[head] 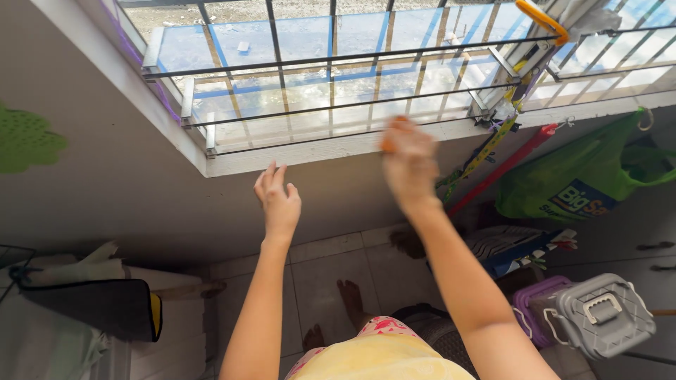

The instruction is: The person wipes the window sill and the metal security bars of a window using an orange cloth. They clean the horizontal and vertical bars of the window frame and the sill area, moving from left to right and back.

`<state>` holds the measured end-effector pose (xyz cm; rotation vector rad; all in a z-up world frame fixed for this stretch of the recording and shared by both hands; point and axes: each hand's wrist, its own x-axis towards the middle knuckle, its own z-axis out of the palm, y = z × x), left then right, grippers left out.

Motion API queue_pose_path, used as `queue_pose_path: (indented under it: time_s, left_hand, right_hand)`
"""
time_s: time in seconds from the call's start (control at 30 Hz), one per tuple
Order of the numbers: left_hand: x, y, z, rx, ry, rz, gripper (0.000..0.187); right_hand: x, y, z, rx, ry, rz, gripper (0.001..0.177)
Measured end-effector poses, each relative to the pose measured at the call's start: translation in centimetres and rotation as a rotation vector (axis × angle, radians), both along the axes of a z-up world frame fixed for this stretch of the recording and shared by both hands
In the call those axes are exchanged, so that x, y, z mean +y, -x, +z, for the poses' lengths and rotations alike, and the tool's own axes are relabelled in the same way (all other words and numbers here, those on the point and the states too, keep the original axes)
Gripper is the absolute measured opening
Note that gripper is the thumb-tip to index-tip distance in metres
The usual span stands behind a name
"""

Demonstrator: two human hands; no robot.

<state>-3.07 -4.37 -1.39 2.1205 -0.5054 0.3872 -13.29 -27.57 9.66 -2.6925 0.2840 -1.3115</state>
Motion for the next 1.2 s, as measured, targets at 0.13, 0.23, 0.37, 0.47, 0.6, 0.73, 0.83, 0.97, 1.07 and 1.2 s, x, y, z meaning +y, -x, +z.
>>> queue_pose_path:
  time_s: [0.13,0.23,0.37,0.47,0.6,0.73,0.83,0.97,1.07,1.2]
  left_hand:
    - [-1.0,0.0,-2.3,-0.091,-0.229,0.076,0.049]
    - [0.0,0.0,-2.3,-0.094,-0.244,0.061,0.046]
    - [1.3,0.0,-1.2,-0.024,-0.245,0.04,0.046]
    - [0.9,0.0,-0.2,0.028,-0.266,0.073,0.044]
    - [0.7,0.2,0.9,0.012,-0.447,0.081,0.056]
    - [0.5,0.4,1.2,0.042,-0.412,0.076,0.055]
    - [0.3,0.3,1.3,0.052,-0.412,0.073,0.054]
    - [0.4,0.3,1.3,0.084,-0.414,0.069,0.055]
    - [0.4,0.2,1.1,0.087,-0.421,0.063,0.056]
    - [0.6,0.0,0.7,0.062,-0.449,0.049,0.058]
  right_hand:
    - [9.5,-7.3,-0.2,0.146,-0.049,0.453,0.049]
    - [16.0,-14.6,-1.6,0.1,0.136,0.479,0.031]
    - [20.1,-21.4,-3.8,0.351,-0.015,0.437,0.015]
    - [18.8,-24.1,-5.6,0.232,-0.002,0.378,0.009]
    - [10.5,-24.0,-6.7,0.453,0.145,0.215,0.018]
    - [-4.7,-19.7,-7.6,1.113,-0.234,-0.217,0.056]
    - [-18.1,-16.4,-10.0,0.752,0.176,-0.219,0.049]
    - [-25.9,-11.8,-8.0,1.096,-0.042,-0.476,0.048]
    - [-24.9,-5.6,-5.6,0.709,-0.114,-0.544,0.026]
    - [-19.5,0.9,-2.5,0.555,-0.35,-0.609,0.015]
